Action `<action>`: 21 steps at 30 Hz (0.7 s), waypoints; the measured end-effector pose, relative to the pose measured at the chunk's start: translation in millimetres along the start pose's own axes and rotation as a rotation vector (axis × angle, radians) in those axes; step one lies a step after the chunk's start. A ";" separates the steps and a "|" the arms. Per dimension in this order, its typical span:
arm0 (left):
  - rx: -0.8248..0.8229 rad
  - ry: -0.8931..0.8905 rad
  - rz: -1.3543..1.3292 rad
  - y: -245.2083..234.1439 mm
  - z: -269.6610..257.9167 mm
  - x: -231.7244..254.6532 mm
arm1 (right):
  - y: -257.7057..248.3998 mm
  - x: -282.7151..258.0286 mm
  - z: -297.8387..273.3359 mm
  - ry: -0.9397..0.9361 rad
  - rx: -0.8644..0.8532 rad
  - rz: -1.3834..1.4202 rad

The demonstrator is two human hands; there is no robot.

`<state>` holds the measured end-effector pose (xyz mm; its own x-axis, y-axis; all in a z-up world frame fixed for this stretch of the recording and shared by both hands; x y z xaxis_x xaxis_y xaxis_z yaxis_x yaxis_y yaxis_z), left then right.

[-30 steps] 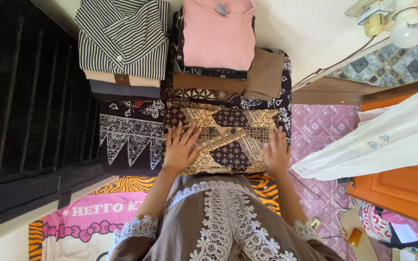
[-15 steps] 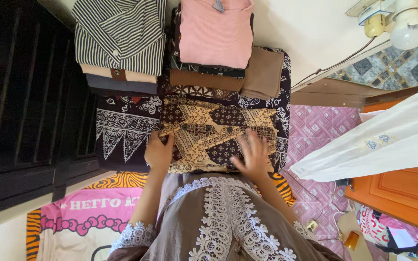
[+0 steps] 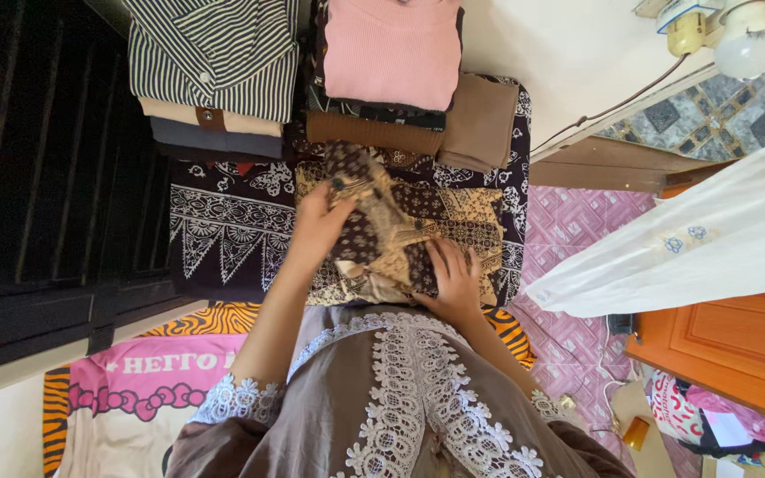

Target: The person organizes folded clothes by hand on a surface, picking up a patterned cloth and a pink shirt and placing them onto a stack.

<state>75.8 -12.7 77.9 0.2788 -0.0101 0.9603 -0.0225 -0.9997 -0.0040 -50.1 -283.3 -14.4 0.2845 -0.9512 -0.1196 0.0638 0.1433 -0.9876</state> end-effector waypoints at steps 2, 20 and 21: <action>-0.057 0.020 -0.209 18.9 -2.0 7.9 | 5.0 4.1 -6.4 0.067 0.002 -0.001; -0.073 -0.073 -0.507 -41.3 -15.5 -116.0 | 17.0 65.9 -64.3 0.563 0.259 -0.106; -0.061 -0.043 -0.511 -49.0 -17.2 -131.9 | 17.7 67.0 -67.2 0.536 0.246 -0.119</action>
<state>23.6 38.0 -43.8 0.3077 0.4776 0.8229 0.0709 -0.8740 0.4807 -94.2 -362.8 -46.7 -0.2565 -0.9606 -0.1069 0.3033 0.0251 -0.9526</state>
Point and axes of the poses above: each hand's wrist, its own z-axis towards the middle knuckle, its own y-axis out of the palm, x = y × z, the point moved 1 cm from there along z, towards the middle knuckle, and after that the axes turned 15 degrees about -z, right-handed, at the moved point
